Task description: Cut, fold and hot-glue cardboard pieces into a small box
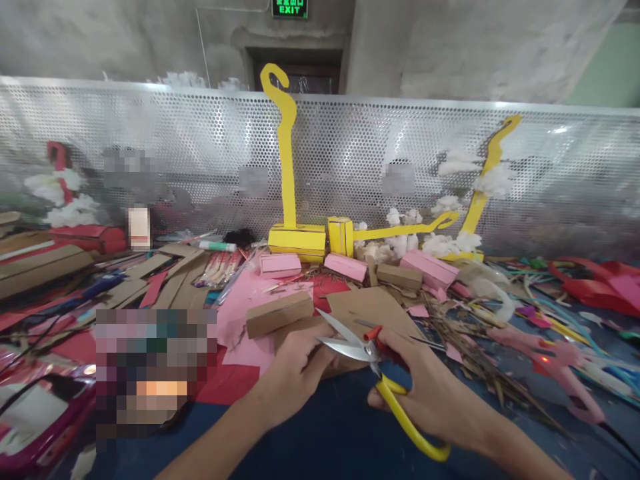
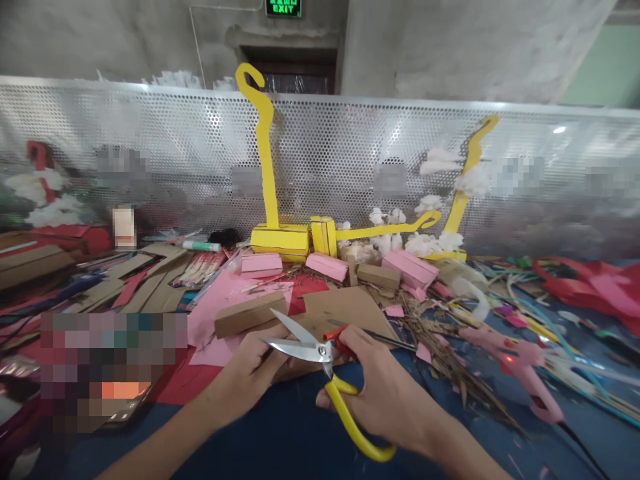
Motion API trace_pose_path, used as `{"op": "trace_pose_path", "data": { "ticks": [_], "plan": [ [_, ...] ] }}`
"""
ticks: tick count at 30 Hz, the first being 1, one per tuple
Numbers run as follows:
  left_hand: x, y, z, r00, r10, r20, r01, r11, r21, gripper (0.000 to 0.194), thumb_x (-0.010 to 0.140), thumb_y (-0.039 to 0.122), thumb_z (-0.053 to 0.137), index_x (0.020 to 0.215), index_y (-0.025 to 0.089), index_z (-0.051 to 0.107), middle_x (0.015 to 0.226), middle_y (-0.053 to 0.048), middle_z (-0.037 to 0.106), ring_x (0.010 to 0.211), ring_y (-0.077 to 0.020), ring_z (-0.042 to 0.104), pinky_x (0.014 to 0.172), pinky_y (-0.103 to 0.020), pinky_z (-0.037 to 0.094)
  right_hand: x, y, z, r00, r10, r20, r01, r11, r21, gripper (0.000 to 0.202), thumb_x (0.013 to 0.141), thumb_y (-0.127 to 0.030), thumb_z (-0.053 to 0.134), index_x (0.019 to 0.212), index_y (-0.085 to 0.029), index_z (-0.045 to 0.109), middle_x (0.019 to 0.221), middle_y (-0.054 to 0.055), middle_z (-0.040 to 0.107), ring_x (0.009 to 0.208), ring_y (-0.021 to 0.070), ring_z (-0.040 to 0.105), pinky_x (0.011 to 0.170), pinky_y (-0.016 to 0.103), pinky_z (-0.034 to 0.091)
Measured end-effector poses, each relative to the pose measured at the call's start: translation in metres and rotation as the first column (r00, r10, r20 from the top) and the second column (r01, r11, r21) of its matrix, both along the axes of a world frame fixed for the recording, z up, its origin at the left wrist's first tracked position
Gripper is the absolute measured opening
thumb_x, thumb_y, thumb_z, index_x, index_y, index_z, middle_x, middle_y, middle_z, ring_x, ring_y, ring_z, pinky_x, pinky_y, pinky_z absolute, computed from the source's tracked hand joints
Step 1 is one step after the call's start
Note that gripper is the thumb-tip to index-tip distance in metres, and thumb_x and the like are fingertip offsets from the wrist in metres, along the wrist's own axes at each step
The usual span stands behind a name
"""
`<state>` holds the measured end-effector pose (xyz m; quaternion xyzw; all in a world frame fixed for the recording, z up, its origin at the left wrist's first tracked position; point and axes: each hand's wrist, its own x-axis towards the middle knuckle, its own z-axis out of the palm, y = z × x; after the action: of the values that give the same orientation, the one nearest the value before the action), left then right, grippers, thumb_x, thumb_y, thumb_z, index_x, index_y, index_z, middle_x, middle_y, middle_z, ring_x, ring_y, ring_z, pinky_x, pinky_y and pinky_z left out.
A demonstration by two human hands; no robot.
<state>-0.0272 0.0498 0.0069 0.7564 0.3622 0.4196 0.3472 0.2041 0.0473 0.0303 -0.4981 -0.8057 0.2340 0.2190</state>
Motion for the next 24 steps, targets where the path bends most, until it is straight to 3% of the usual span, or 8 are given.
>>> {"op": "trace_pose_path", "data": {
  "ticks": [5,12,20,24],
  "plan": [
    [-0.003,-0.001,0.01,0.999,-0.047,0.011,0.047,0.998,0.033,0.033,0.096,0.009,0.047,0.108,0.021,0.075,0.108,-0.004,0.076,0.102,-0.0199,0.068,0.093,-0.026,0.047,0.002,-0.002,0.002,1.0,0.009,0.018,-0.009,1.0,-0.006,0.034,0.069,-0.02,0.08,0.089,-0.022,0.053,0.093,-0.002,0.064,0.084,0.0185,0.056,0.076,0.029,0.04],
    [-0.008,0.001,0.006,0.999,-0.038,-0.029,0.039,0.999,0.034,0.028,0.098,0.014,0.051,0.103,0.021,0.077,0.105,-0.003,0.078,0.098,-0.0191,0.07,0.088,-0.026,0.048,0.003,-0.002,0.0,0.999,0.029,0.018,-0.03,0.998,0.052,0.038,0.067,-0.021,0.085,0.088,-0.023,0.053,0.091,-0.002,0.064,0.081,0.018,0.055,0.073,0.028,0.039],
    [-0.005,0.001,0.007,0.999,-0.039,-0.02,0.039,0.999,0.017,0.031,0.097,0.011,0.046,0.102,0.02,0.076,0.104,-0.003,0.077,0.099,-0.0185,0.068,0.091,-0.026,0.047,0.002,0.004,-0.01,0.999,0.014,0.039,-0.017,0.996,0.09,0.046,0.066,-0.036,0.091,0.078,-0.022,0.049,0.078,-0.005,0.06,0.07,0.0145,0.049,0.065,0.025,0.036],
    [-0.003,0.0,0.003,0.997,0.021,-0.075,-0.019,0.999,0.029,0.03,0.101,0.022,0.045,0.085,0.016,0.071,0.086,-0.004,0.073,0.081,-0.0171,0.066,0.077,-0.026,0.048,0.004,0.008,-0.019,0.999,-0.012,0.047,0.007,0.994,0.106,0.05,0.072,-0.045,0.087,0.072,-0.022,0.044,0.069,-0.006,0.053,0.064,0.0128,0.042,0.058,0.025,0.031]
  ]
}}
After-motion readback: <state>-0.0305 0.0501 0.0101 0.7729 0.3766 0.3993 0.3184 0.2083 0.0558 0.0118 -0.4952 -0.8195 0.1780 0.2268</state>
